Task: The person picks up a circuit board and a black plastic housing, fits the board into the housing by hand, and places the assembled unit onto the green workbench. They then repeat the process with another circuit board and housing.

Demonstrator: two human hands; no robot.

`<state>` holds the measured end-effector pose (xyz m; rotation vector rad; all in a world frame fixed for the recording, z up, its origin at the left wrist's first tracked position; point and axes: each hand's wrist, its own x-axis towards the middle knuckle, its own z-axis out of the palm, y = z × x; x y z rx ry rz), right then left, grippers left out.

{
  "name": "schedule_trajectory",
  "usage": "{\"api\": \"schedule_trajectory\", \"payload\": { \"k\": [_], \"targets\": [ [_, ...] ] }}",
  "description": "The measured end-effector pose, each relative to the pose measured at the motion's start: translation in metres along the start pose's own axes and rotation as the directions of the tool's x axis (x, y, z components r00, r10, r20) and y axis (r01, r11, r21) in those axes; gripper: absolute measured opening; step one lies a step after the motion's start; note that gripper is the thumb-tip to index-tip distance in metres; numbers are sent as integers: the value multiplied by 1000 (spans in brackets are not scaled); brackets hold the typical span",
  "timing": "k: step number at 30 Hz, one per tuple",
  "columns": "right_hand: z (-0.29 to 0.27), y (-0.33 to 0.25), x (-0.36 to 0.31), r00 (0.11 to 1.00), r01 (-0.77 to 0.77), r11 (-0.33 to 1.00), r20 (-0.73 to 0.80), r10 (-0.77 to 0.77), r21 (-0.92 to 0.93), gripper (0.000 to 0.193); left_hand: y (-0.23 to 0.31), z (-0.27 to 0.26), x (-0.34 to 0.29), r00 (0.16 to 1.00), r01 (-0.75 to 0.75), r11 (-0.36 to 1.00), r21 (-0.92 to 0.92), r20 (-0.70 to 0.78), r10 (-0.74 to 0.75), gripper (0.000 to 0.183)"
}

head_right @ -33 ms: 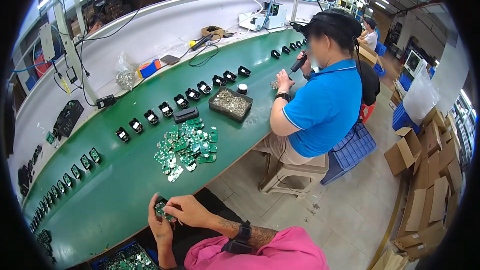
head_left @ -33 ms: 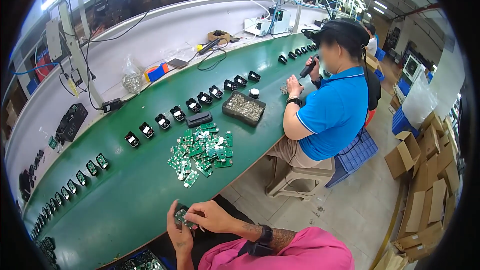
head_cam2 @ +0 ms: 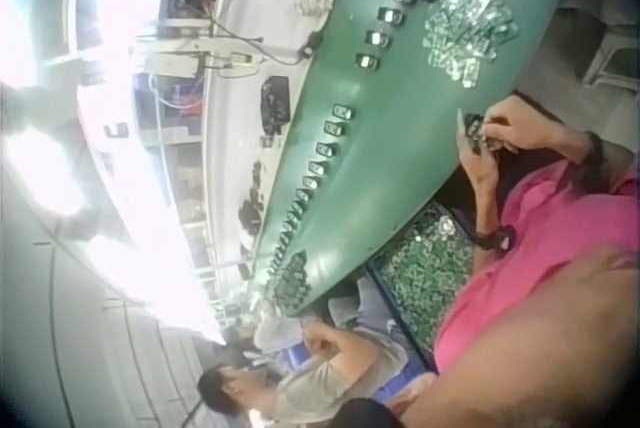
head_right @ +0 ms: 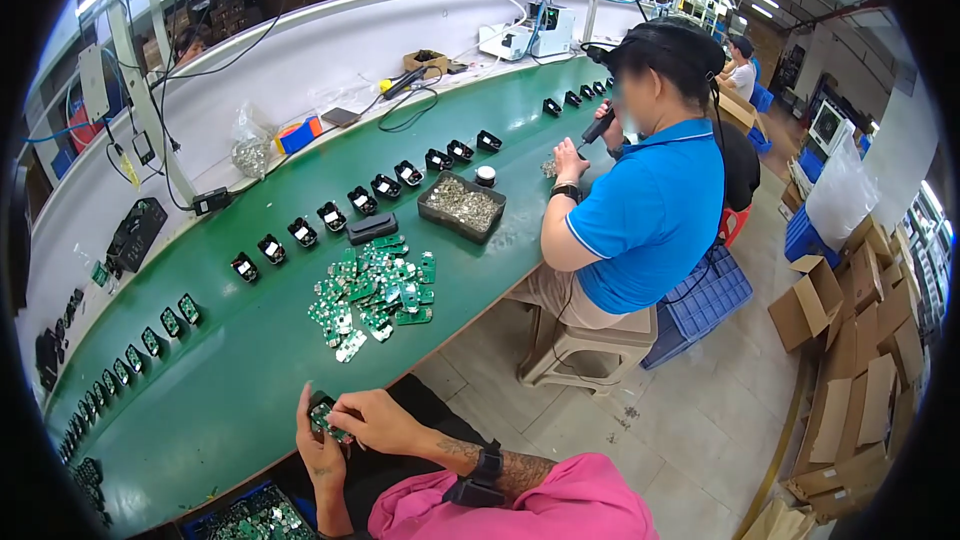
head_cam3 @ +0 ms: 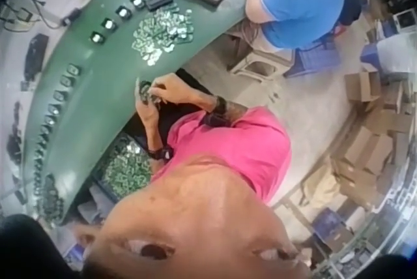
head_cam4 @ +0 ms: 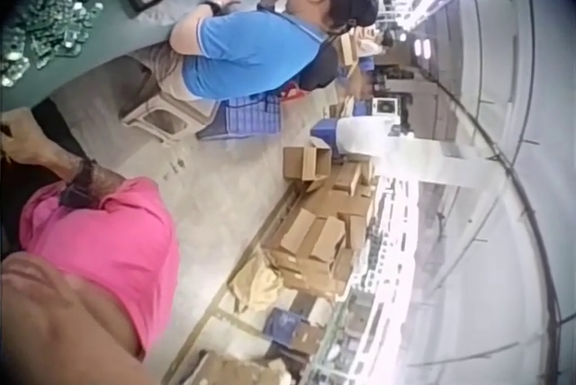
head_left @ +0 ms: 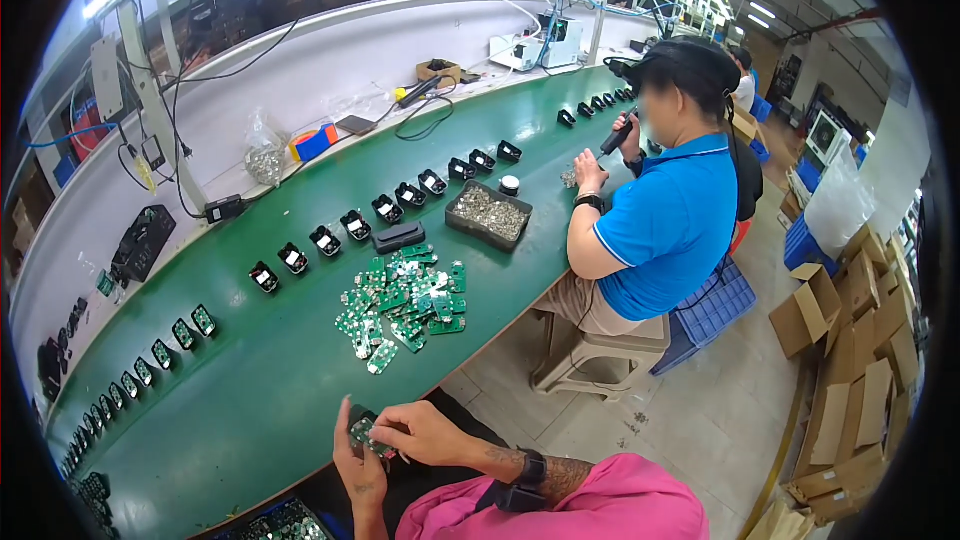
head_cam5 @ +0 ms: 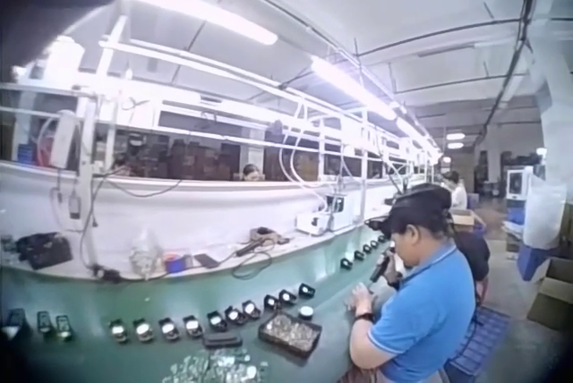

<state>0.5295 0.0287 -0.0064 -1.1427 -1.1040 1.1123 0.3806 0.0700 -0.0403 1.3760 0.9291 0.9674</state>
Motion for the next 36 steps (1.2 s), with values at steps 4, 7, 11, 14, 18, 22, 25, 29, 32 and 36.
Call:
{"api": "schedule_trajectory", "payload": {
  "k": [4, 7, 11, 14, 18, 22, 25, 29, 32, 36],
  "targets": [
    [-2, -2, 0, 1000, -6, 983, 3, 7, -181, 26, 7, 6, -9, 981, -180, 980, 88, -60, 186, 46],
    [3, -5, 2, 1000, -27, 980, -12, 26, -197, 25, 6, -1, -12, 976, -190, 973, 131, -83, 201, 46],
    [9, -2, 9, 998, -65, 976, -40, 58, -209, 24, 20, -7, -14, 985, -169, 983, 69, -32, 172, 47],
    [0, -15, 13, 995, -14, 939, -101, -23, -344, 22, 26, -3, -6, 997, -47, 958, -283, 40, 61, 58],
    [0, -9, 8, 977, -191, 960, -133, 165, -206, 18, 31, -5, -10, 994, 101, 988, -116, 50, -96, 47],
    [14, -5, 13, 986, -156, 944, -108, 129, -291, 23, 33, -9, -12, 998, -1, 1000, -3, -65, 1, 40],
    [14, 4, 13, 991, -80, 926, -129, 34, -368, 24, 32, -7, -12, 998, 13, 1000, 23, -68, -11, 39],
    [11, 5, 13, 992, -49, 895, -123, -7, -444, 23, 29, -5, -9, 998, 29, 999, 33, -51, -28, 37],
    [8, 4, 17, 989, -123, 869, -135, 65, -479, 24, 32, -6, -6, 994, 103, 993, -50, -34, -104, 36],
    [14, 11, 23, 992, -53, 905, -125, 0, -421, 23, 25, -2, 2, 989, 115, 988, -99, -82, -124, 35]
  ]
}}
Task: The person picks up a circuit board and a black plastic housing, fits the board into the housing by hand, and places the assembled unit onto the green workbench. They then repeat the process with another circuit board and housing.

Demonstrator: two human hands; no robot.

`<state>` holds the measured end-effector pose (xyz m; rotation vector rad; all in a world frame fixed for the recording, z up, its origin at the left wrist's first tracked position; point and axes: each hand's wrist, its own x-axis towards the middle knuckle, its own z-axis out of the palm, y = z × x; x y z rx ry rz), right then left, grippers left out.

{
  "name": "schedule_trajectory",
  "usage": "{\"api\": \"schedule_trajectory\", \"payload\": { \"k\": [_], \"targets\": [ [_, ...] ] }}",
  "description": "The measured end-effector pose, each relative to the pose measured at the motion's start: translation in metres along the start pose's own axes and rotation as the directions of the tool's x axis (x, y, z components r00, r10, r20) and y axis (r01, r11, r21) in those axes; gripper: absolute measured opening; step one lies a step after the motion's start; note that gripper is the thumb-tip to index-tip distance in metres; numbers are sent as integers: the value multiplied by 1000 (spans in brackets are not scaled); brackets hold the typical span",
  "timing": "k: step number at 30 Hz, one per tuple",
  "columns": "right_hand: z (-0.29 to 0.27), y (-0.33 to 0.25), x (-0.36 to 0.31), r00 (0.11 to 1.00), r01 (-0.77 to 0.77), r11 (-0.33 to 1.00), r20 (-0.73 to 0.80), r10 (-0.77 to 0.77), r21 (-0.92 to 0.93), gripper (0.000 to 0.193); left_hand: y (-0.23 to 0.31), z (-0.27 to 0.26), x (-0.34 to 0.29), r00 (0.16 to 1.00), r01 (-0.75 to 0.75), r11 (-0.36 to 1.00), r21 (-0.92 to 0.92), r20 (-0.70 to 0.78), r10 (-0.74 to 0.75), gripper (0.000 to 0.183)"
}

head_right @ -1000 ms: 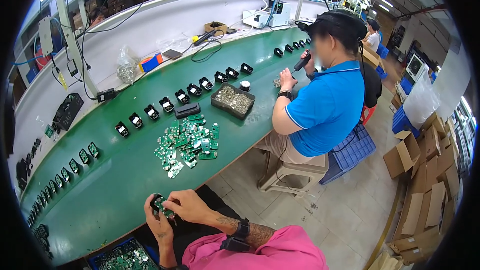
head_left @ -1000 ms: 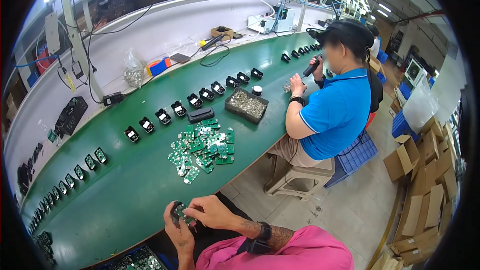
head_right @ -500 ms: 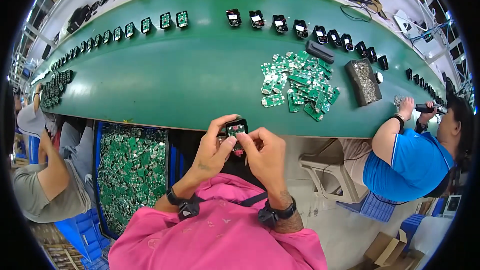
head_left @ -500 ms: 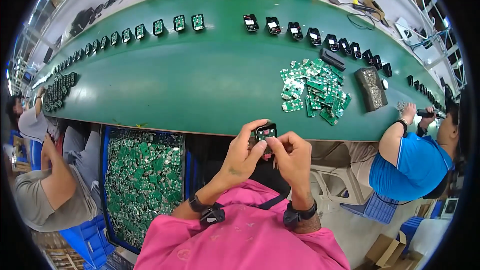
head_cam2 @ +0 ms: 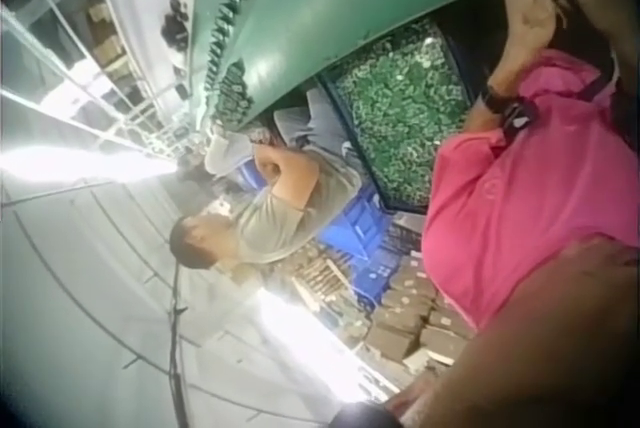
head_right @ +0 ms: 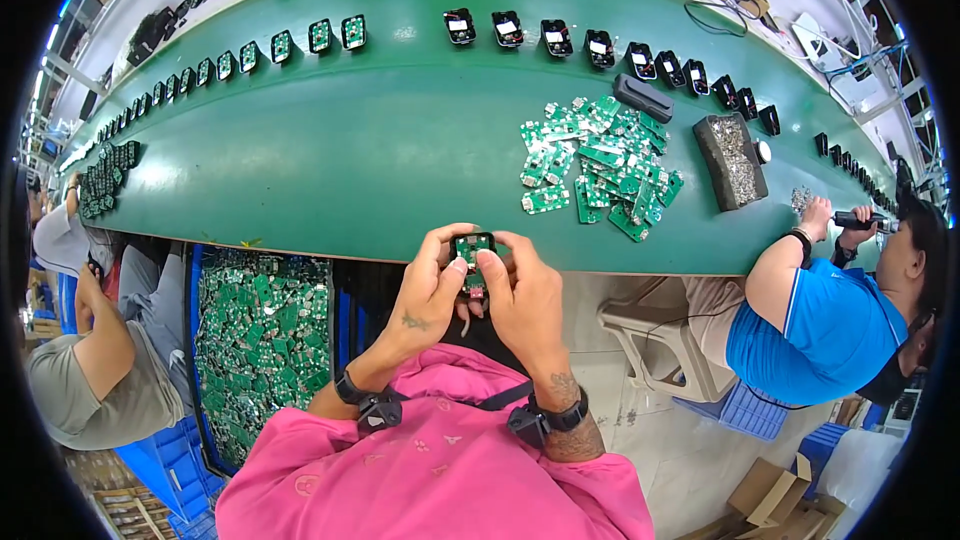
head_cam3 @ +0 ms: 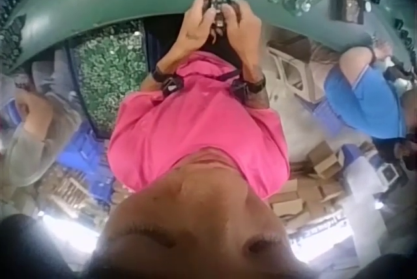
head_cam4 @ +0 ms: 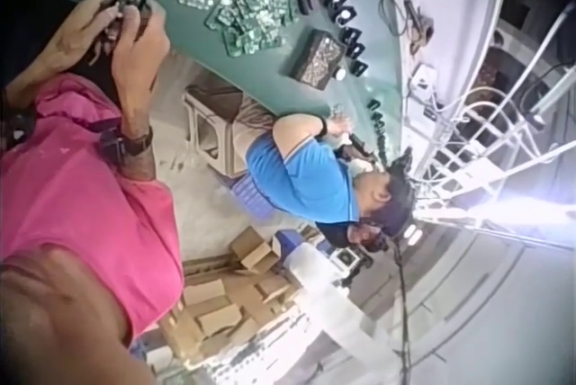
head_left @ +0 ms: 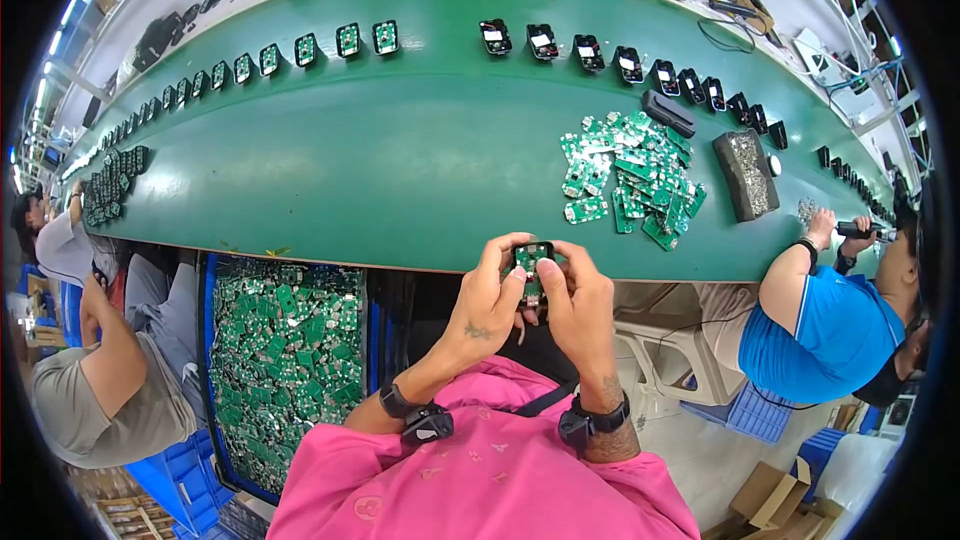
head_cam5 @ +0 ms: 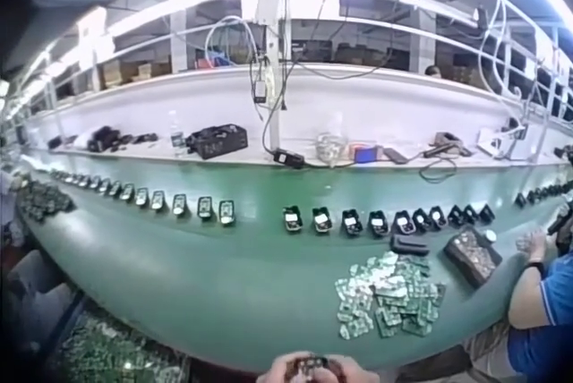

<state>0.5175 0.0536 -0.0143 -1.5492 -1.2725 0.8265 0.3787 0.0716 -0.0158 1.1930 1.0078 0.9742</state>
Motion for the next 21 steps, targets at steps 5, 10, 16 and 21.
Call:
{"api": "schedule_trajectory", "payload": {
  "k": [5, 10, 16, 21],
  "targets": [
    [4, -15, 6, 989, 38, 996, 142, -26, -82, 36, 4, -3, 7, 997, 71, 997, -35, 24, -70, 34],
    [18, -7, 10, 984, 171, 985, 42, -171, 9, 35, 7, -6, 5, 978, -176, 933, 314, -55, 203, 34],
    [51, -8, 62, 976, 173, 985, 134, -173, 14, 38, 16, -47, 59, 980, -151, 923, 353, -66, 185, 31],
    [73, 17, 78, 972, 234, 951, 70, -224, -203, 38, 21, -102, 205, 916, -207, 868, 451, -222, 334, 30]
  ]
}}
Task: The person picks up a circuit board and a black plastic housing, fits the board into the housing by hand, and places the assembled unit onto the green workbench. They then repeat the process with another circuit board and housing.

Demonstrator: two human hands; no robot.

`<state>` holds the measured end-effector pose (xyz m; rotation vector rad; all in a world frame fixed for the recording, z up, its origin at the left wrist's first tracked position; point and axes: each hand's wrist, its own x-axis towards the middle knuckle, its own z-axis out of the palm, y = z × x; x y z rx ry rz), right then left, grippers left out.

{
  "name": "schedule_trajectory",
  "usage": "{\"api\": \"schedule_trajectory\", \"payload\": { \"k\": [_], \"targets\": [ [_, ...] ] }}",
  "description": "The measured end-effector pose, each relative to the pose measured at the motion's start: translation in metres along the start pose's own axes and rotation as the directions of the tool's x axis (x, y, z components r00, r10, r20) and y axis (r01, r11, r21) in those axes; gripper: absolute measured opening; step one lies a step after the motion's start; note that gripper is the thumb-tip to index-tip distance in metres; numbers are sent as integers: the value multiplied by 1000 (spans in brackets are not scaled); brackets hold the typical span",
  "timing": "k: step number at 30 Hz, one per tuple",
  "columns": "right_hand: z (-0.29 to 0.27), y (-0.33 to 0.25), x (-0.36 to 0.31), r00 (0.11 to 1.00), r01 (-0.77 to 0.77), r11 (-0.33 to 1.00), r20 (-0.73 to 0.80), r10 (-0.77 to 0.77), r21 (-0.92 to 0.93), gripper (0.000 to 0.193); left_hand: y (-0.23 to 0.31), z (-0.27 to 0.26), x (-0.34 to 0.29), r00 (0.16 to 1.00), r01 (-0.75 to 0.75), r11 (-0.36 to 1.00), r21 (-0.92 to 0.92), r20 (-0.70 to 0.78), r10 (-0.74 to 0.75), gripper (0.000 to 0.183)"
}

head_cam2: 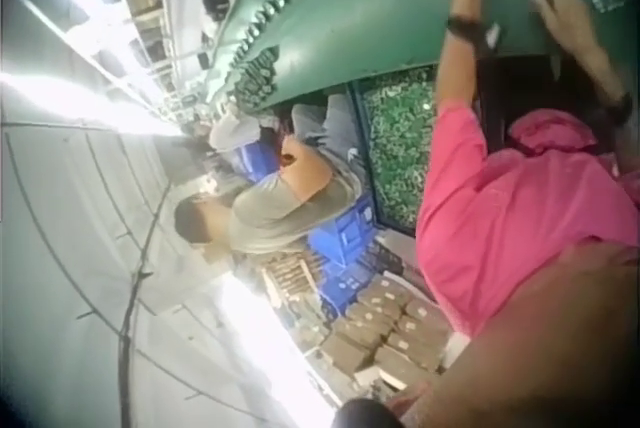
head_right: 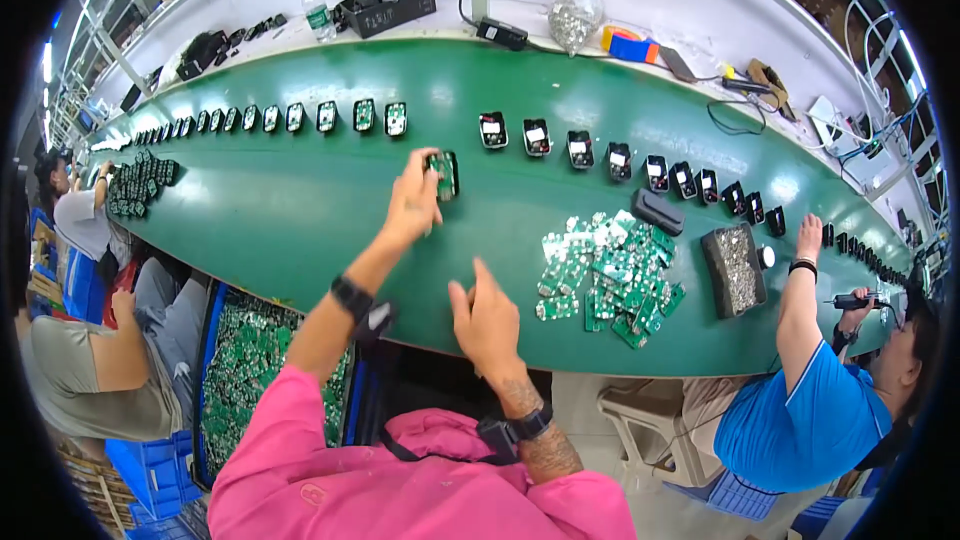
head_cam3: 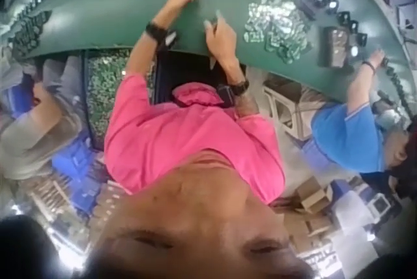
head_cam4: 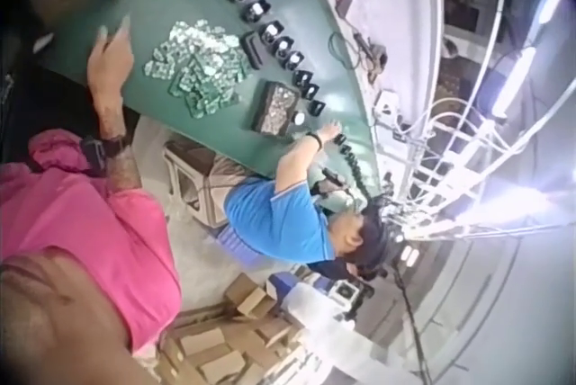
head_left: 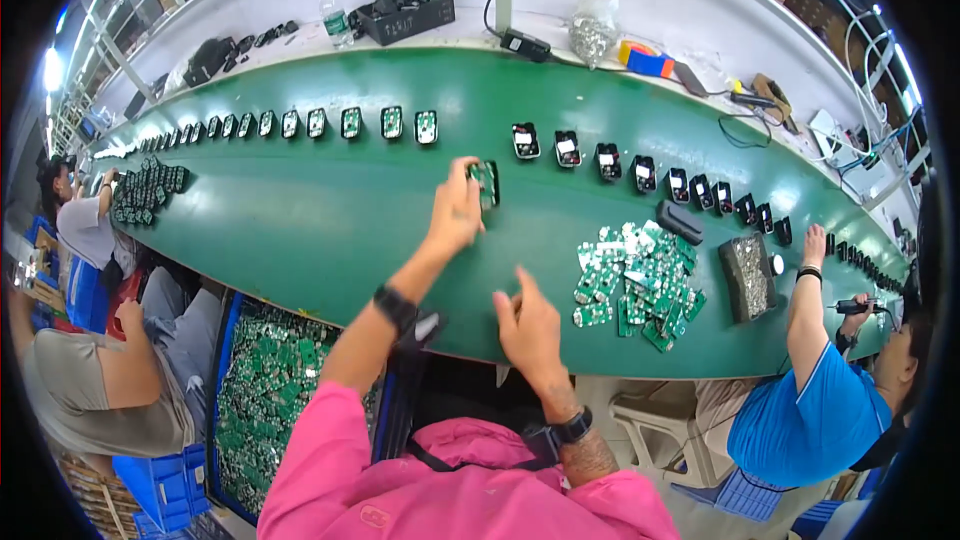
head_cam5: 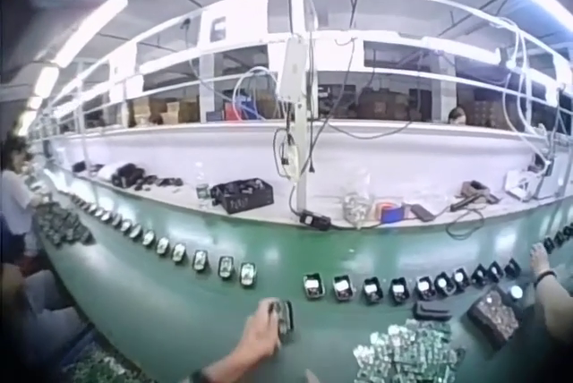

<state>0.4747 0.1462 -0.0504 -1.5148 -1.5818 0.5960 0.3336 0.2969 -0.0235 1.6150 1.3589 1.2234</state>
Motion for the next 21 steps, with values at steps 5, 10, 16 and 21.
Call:
{"api": "schedule_trajectory", "payload": {
  "k": [5, 10, 16, 21],
  "targets": [
    [6, 12, -14, 954, 293, 954, -41, -296, -62, 21, -49, 4, 115, 998, 64, 996, 68, -10, -63, 30],
    [3, 7, -12, 987, 162, 986, 16, -163, 26, 13, -66, 3, 126, 990, -19, 899, 438, -115, 77, 40],
    [1, 16, -10, 993, 120, 992, -20, -119, 38, 10, -16, 35, 104, 938, -333, 708, 622, 296, 181, 98],
    [-7, 17, -5, 982, 169, 985, -85, -167, 20, 10, -18, 33, 123, 939, -296, 646, 704, 338, 62, 87]
  ]
}}
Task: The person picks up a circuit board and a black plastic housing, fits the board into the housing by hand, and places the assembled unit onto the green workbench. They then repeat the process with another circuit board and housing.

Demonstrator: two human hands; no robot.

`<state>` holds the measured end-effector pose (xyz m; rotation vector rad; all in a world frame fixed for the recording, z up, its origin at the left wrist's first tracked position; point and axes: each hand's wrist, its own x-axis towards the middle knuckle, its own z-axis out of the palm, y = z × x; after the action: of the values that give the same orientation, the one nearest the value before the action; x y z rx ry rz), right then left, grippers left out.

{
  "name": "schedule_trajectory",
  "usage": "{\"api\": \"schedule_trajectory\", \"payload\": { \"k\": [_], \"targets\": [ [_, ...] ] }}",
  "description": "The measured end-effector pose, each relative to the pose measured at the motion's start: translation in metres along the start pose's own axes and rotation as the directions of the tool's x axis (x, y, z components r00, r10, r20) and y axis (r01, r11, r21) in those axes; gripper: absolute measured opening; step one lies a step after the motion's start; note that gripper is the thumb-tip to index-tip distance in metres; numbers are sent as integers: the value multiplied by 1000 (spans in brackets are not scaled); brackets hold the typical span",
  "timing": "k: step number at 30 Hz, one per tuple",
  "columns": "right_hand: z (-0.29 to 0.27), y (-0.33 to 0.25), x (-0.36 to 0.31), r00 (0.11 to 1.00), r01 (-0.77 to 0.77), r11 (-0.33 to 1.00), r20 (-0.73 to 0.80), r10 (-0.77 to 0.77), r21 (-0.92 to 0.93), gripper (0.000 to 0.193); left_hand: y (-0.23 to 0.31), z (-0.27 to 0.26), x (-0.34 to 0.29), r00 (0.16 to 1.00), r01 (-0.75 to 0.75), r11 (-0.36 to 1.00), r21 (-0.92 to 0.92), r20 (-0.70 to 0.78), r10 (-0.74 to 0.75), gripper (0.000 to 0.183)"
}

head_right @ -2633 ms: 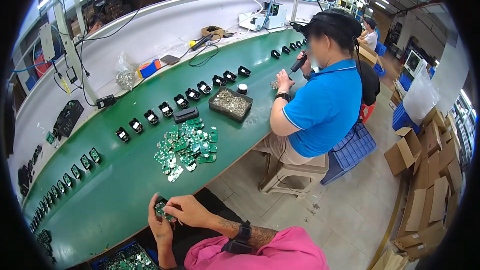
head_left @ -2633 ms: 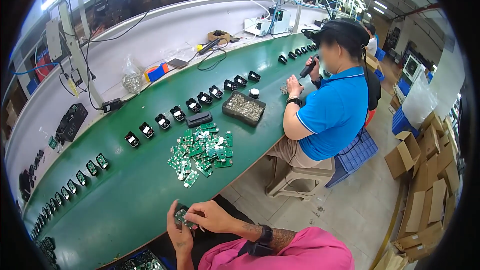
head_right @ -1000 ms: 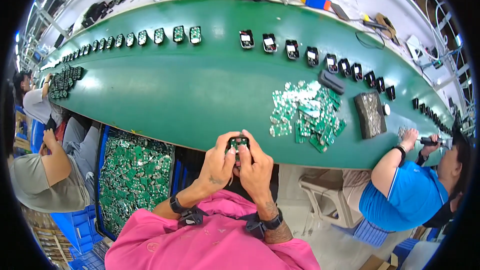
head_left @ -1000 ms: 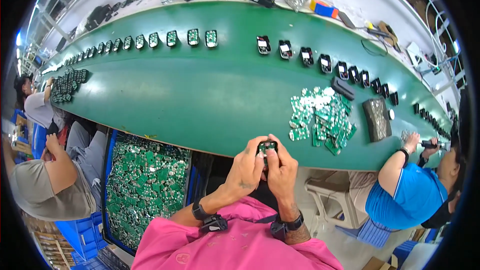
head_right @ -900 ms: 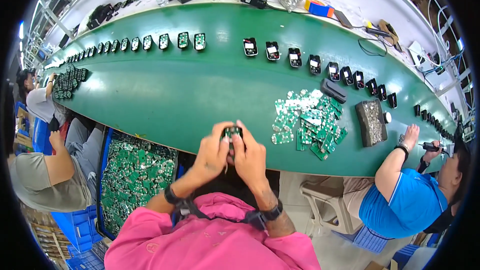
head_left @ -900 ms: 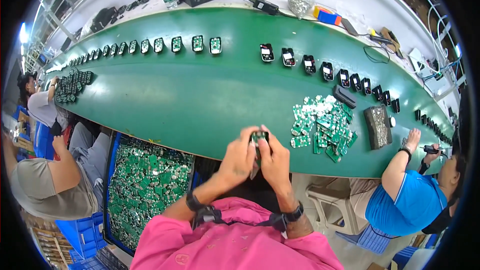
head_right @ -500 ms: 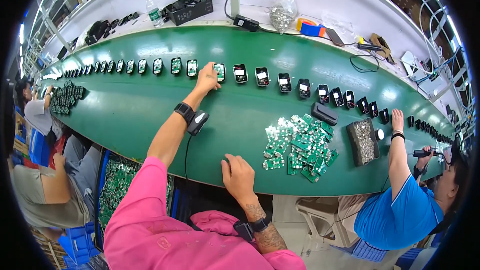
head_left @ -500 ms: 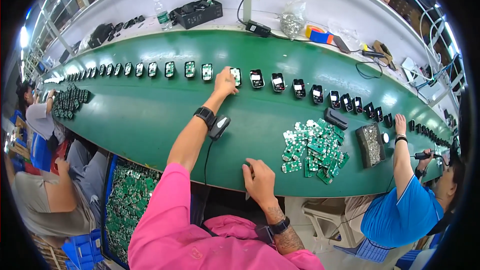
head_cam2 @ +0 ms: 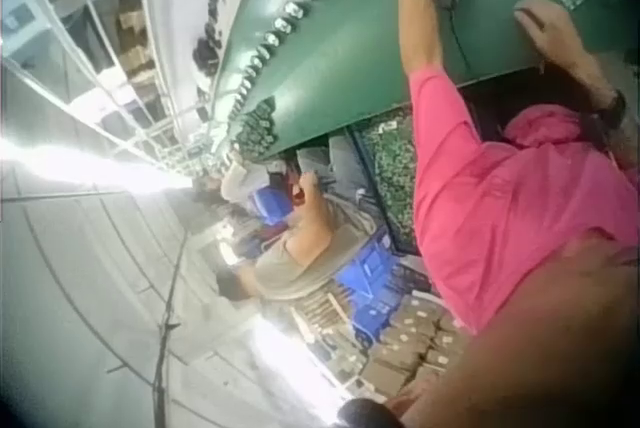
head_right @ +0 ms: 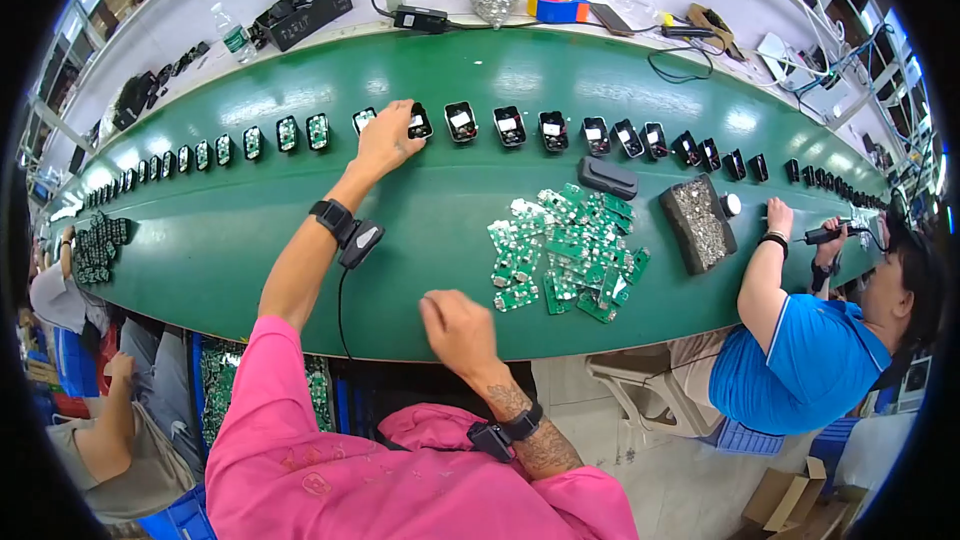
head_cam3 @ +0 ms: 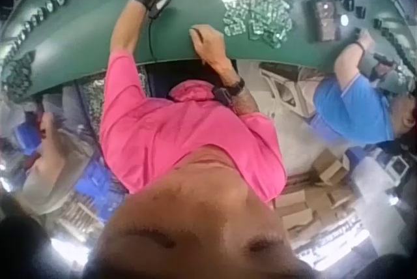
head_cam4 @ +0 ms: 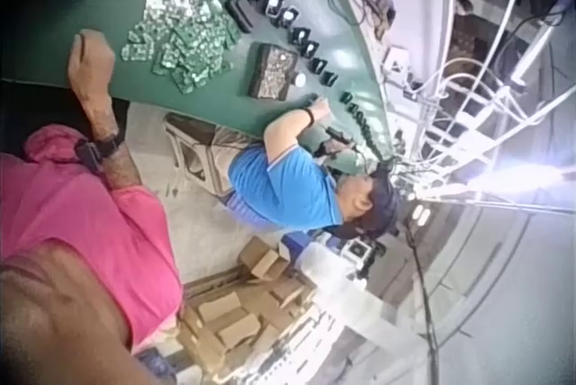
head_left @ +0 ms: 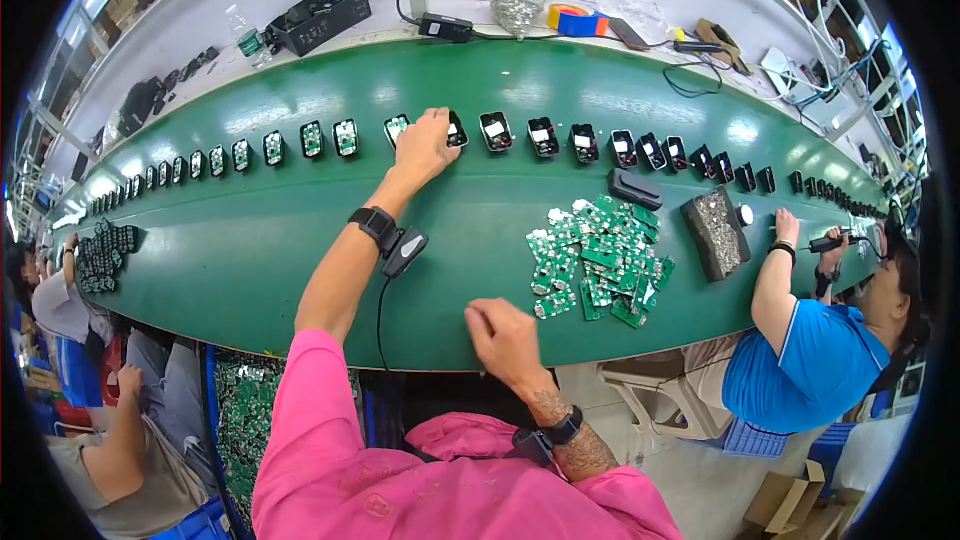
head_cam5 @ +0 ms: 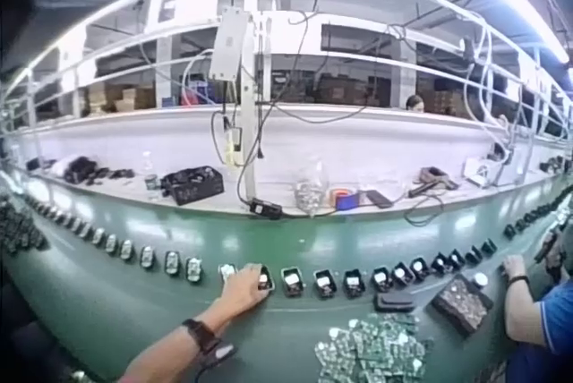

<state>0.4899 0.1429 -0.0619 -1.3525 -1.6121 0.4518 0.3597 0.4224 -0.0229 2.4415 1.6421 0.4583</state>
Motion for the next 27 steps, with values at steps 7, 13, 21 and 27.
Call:
{"api": "schedule_trajectory", "payload": {
  "k": [7, 13, 21, 27],
  "targets": [
    [-89, 27, 38, 947, -315, 787, -123, 296, -530, 37, 60, -25, -68, 960, -279, 924, -263, -74, 269, 61],
    [-64, 43, 40, 956, -287, 867, -62, 288, -406, 38, 61, -28, -183, 982, -132, 927, -351, 82, 171, 68],
    [-85, 21, 24, 948, -316, 949, 26, 316, 7, 54, 68, -4, -206, 999, -31, 565, -824, -31, 9, 78],
    [-76, 22, -1, 927, -323, 533, 147, 345, 782, 29, 62, 0, -245, 991, 96, 35, -995, 93, -91, 76]
  ]
}}
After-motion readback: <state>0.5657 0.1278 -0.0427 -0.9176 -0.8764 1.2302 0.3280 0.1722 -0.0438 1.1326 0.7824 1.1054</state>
